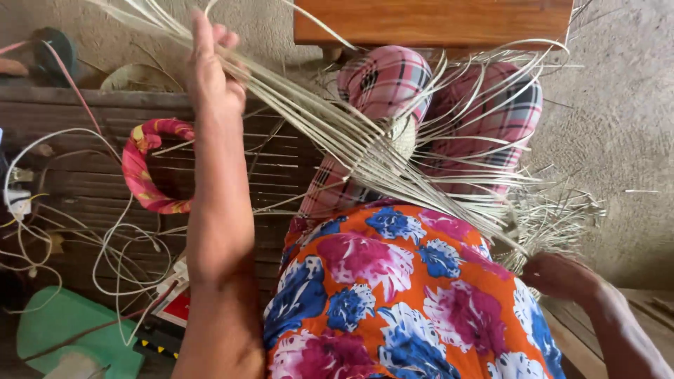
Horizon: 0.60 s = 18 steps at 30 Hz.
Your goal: Weaving dried plant fibers to create a circular object like a hat or basket
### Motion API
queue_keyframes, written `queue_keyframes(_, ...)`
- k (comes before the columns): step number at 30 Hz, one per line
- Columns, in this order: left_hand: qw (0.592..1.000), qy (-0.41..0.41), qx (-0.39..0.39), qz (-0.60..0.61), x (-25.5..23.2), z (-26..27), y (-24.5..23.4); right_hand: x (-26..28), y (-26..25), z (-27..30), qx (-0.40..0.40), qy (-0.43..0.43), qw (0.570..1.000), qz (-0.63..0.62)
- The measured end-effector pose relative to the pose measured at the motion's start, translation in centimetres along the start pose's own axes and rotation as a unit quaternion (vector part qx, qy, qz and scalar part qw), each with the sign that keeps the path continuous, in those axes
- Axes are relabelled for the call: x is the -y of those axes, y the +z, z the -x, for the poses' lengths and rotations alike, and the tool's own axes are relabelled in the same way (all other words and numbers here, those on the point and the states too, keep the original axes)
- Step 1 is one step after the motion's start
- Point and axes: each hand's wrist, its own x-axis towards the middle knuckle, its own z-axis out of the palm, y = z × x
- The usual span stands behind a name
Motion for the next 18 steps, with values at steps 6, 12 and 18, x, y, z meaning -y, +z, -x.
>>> queue_keyframes(6,0.959,-0.191,0.171,-0.123,-0.2,14.2,-0.4,8.4,-13.6,13.5,-0.392,-0.158,0.891,-0.168)
queue_keyframes(12,0.904,0.012,0.338,-0.261,6.2,18.7,-1.6,20.5,-21.1,8.3,-0.377,-0.328,0.761,-0.415)
queue_keyframes(18,0.919,-0.004,0.332,-0.211,6.2,18.6,-0.3,25.8,-21.4,3.8,-0.412,-0.391,0.701,-0.431)
